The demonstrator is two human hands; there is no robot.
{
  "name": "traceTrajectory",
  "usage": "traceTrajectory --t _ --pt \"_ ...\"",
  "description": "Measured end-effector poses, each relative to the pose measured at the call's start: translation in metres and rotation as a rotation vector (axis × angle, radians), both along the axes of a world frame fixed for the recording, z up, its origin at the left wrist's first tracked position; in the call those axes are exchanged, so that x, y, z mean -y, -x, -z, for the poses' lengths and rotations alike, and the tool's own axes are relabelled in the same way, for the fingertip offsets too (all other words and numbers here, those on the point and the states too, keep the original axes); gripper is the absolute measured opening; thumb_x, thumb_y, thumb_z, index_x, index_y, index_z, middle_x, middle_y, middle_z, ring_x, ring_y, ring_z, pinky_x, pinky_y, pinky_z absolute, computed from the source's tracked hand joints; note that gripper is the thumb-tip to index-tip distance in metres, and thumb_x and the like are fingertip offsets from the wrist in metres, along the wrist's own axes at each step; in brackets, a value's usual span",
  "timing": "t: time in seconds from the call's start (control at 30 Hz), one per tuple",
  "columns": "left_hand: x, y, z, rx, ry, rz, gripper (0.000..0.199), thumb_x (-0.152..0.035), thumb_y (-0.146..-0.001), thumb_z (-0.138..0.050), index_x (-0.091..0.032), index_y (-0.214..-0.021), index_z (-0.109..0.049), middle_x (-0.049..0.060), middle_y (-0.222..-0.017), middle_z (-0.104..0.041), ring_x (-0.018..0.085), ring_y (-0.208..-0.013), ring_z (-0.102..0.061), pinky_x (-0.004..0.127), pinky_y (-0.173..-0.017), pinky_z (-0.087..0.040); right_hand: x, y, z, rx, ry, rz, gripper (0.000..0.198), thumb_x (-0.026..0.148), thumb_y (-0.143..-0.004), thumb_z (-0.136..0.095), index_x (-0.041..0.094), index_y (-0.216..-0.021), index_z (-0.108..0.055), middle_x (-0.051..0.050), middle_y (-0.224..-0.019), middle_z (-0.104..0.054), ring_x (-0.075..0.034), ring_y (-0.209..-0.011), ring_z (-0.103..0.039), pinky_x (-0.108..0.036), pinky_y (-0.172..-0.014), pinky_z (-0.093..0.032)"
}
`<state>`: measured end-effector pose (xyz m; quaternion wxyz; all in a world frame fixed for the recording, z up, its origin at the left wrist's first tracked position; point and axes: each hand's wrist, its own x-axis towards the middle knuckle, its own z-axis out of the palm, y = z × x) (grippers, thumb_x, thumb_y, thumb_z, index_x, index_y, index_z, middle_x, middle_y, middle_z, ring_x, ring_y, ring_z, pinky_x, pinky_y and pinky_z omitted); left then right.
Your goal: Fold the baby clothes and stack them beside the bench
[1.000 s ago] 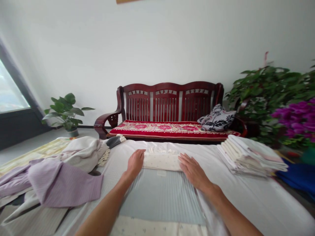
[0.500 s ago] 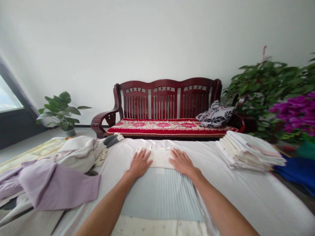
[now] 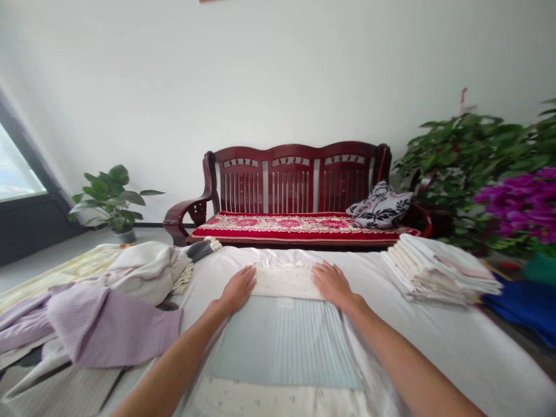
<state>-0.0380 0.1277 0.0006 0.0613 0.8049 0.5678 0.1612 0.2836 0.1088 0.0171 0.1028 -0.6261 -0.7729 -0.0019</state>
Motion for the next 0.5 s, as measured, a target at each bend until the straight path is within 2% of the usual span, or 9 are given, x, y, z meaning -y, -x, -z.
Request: traceTrajectory --t 0.07,0.13,0.23,0.33,0.43,0.5 --pt "-0.003 -0.001 -0.007 -0.019 0.017 -0.119 0.042 -0.025 -0.093 -0.049 -0.017 -0.133 -0.060 0.014 -0.135 -0.063 0.026 -0.125 -0.058 0.036 -0.105 -0.042 0.000 0.009 -0.008 -0.025 -0.051 -0.035 0.037 0.022 -0.095 -0.041 0.019 -0.119 -0.069 -0.012 -0.133 -0.065 -0.026 -0.132 -0.050 -0.042 -0.114 -0.032" --pt "-0.007 -0.002 -0.013 -0.028 0.022 -0.218 0.039 -0.023 -0.088 -0.054 -0.016 -0.125 -0.064 0.017 -0.121 -0.068 0.030 -0.113 -0.063 0.038 -0.095 -0.046 0.000 0.021 -0.010 -0.072 -0.074 -0.066 0.036 0.018 -0.092 -0.044 0.019 -0.117 -0.070 -0.010 -0.129 -0.067 -0.023 -0.124 -0.056 -0.035 -0.110 -0.036" --pt "-0.012 -0.001 -0.023 -0.033 0.015 -0.280 0.024 -0.021 -0.084 -0.056 -0.017 -0.103 -0.071 0.015 -0.105 -0.070 0.030 -0.104 -0.064 0.036 -0.088 -0.046 0.001 0.042 -0.007 -0.191 -0.091 -0.137 0.040 0.016 -0.087 -0.047 0.019 -0.120 -0.069 -0.008 -0.129 -0.068 -0.022 -0.123 -0.057 -0.033 -0.110 -0.037" --pt "-0.011 -0.003 -0.034 -0.023 -0.033 -0.290 0.012 -0.021 -0.085 -0.057 -0.019 -0.088 -0.068 0.011 -0.098 -0.069 0.027 -0.101 -0.063 0.033 -0.085 -0.045 0.001 0.063 -0.002 -0.325 -0.077 -0.190 0.043 0.015 -0.083 -0.050 0.018 -0.122 -0.068 -0.008 -0.129 -0.068 -0.022 -0.124 -0.057 -0.033 -0.112 -0.036" --pt "-0.001 -0.019 -0.045 0.240 -0.044 -0.209 0.008 -0.025 -0.088 -0.056 -0.020 -0.085 -0.062 0.003 -0.082 -0.065 0.019 -0.083 -0.062 0.028 -0.074 -0.044 -0.001 0.082 -0.002 -0.503 -0.072 -0.197 0.058 0.017 -0.077 -0.058 0.018 -0.135 -0.059 -0.010 -0.141 -0.060 -0.023 -0.131 -0.052 -0.037 -0.114 -0.034" --pt "0.010 -0.037 -0.051 0.546 0.070 -0.087 0.012 -0.032 -0.087 -0.056 -0.021 -0.083 -0.057 -0.002 -0.067 -0.058 0.015 -0.066 -0.058 0.025 -0.063 -0.043 -0.002 0.091 -0.007 -0.678 -0.059 -0.226 0.067 0.023 -0.075 -0.064 0.021 -0.141 -0.053 -0.010 -0.146 -0.055 -0.025 -0.132 -0.051 -0.041 -0.112 -0.037"
